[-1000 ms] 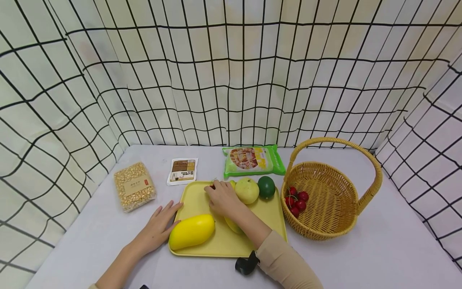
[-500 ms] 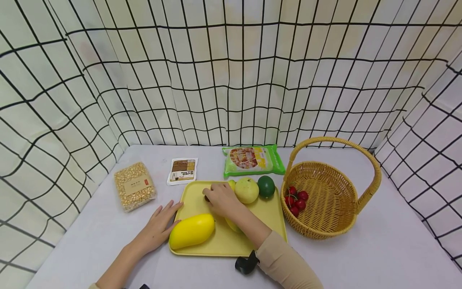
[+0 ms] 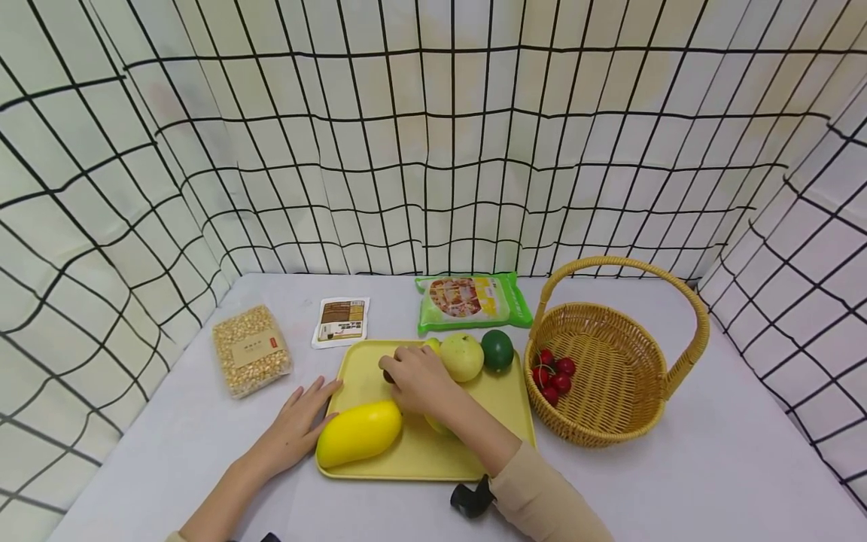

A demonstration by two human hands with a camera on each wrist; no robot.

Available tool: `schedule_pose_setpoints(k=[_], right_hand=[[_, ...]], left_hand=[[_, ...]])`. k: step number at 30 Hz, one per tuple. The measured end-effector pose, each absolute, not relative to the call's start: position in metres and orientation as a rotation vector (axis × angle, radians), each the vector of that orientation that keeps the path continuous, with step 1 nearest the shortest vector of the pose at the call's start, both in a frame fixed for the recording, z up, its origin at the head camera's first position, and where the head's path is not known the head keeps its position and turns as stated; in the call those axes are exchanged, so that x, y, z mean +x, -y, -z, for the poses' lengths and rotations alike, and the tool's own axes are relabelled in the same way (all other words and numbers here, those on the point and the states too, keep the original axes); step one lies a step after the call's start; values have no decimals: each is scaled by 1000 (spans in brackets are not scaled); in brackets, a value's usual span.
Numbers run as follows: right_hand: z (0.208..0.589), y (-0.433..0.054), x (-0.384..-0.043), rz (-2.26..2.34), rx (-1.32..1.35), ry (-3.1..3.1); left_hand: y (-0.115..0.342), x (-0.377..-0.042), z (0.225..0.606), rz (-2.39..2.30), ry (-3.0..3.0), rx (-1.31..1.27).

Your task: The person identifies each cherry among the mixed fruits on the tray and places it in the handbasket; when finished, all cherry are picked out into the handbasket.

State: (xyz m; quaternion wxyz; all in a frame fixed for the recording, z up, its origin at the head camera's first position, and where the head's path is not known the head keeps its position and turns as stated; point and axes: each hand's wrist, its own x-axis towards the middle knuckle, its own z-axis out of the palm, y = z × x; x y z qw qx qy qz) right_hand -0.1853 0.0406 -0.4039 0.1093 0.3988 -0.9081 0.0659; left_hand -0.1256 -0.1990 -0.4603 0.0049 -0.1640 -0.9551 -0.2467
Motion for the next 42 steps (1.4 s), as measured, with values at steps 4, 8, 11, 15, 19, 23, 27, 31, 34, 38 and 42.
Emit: schedule_pose_setpoints(k=[4, 8, 11, 15, 19, 23, 27, 31, 34, 38, 42], right_hand=[[397, -46, -178, -216, 1183, 2663], [393, -54, -173, -281, 1196, 2610], [390, -62, -170, -312, 1189, 2577], [384, -73, -167, -322, 1179, 2536], [377, -84, -165, -321, 1167, 2505], [373, -95, -162, -333, 1139, 2487], [371, -107, -161, -352, 1115, 2461], [370, -120, -159, -352, 1086, 2458], [368, -129, -157, -360, 1070, 2454], [366, -141, -155, -375, 1032, 2469], [367, -152, -154, -364, 982, 2492]], left_hand=[[199, -125, 461, 778, 2988, -513], [199, -125, 461, 783, 2983, -516], [199, -125, 461, 783, 2984, -519], [199, -125, 461, 785, 2988, -517], [199, -125, 460, 787, 2989, -514], [198, -125, 460, 788, 2989, -513], [198, -125, 459, 784, 2988, -511], [199, -126, 459, 779, 2987, -513], [199, -126, 459, 784, 2985, -517], [199, -126, 460, 791, 2982, -516], [199, -126, 460, 785, 2975, -515]])
